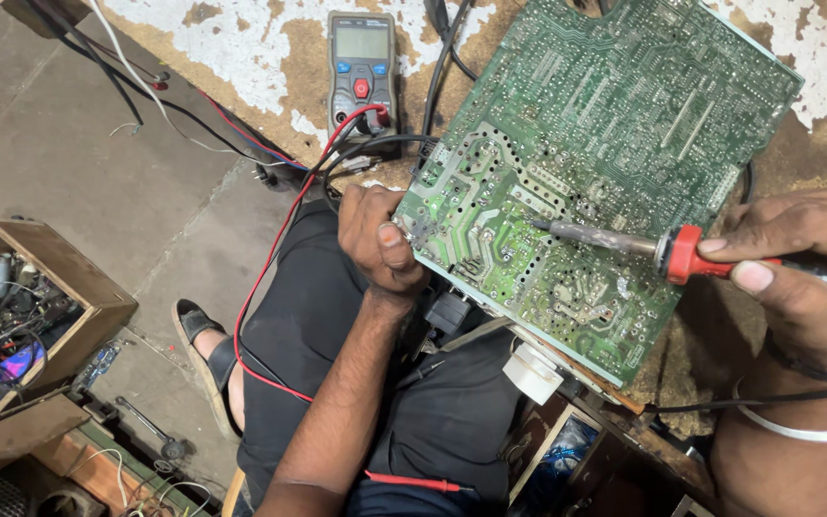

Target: The person uses a soldering iron to apply heat to multiple points on a green circuit board held in the left hand. The person repeatedly touches the iron to different solder joints and traces across the board surface.

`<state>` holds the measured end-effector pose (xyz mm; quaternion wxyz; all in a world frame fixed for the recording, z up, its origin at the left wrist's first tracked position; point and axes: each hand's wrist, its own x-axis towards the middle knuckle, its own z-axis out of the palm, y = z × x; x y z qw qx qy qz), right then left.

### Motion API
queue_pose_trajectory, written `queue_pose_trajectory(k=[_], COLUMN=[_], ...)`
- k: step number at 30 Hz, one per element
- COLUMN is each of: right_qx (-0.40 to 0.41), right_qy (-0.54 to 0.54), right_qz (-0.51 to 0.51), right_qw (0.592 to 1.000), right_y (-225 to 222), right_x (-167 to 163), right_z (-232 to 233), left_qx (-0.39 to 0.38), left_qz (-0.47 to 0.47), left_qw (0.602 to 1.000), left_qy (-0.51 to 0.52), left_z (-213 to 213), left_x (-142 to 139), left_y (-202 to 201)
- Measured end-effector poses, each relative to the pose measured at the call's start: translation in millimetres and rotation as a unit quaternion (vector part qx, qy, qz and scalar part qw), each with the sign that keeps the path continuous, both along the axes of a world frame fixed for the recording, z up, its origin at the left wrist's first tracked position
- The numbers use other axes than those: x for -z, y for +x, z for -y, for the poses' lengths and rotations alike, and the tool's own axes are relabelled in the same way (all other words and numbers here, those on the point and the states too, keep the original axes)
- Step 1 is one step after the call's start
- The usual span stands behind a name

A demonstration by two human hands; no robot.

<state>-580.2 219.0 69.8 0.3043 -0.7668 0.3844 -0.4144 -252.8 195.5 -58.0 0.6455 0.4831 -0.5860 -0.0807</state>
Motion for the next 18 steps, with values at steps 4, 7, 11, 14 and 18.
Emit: queue_pose_trajectory(k=[4,7,11,14,18], right_qx=[0.009,0.006,-0.047,-0.060,0.000], right_qy=[0.021,0.020,0.014,0.029,0.041], right_qz=[0.013,-0.001,-0.039,-0.057,-0.012], right_qw=[1.000,1.000,0.998,0.996,0.999], right_y=[-1.7,-2.1,-1.8,-0.6,3.9], right_x=[1.8,-0.3,-8.2,-12.6,-8.0], right_z=[0.1,3.2,11.7,15.9,7.1], left_qx=[-0.003,-0.005,-0.005,-0.011,-0.015], left_qz=[-0.001,-0.002,-0.003,-0.002,0.005], left_qw=[1.000,1.000,1.000,1.000,1.000], left_qy=[0.004,0.002,0.002,0.004,0.001], left_z=[1.7,2.7,3.7,4.4,4.8], left_x=[2.3,3.1,2.9,2.8,2.4], left_y=[-0.3,-1.2,-2.3,-2.3,-2.8])
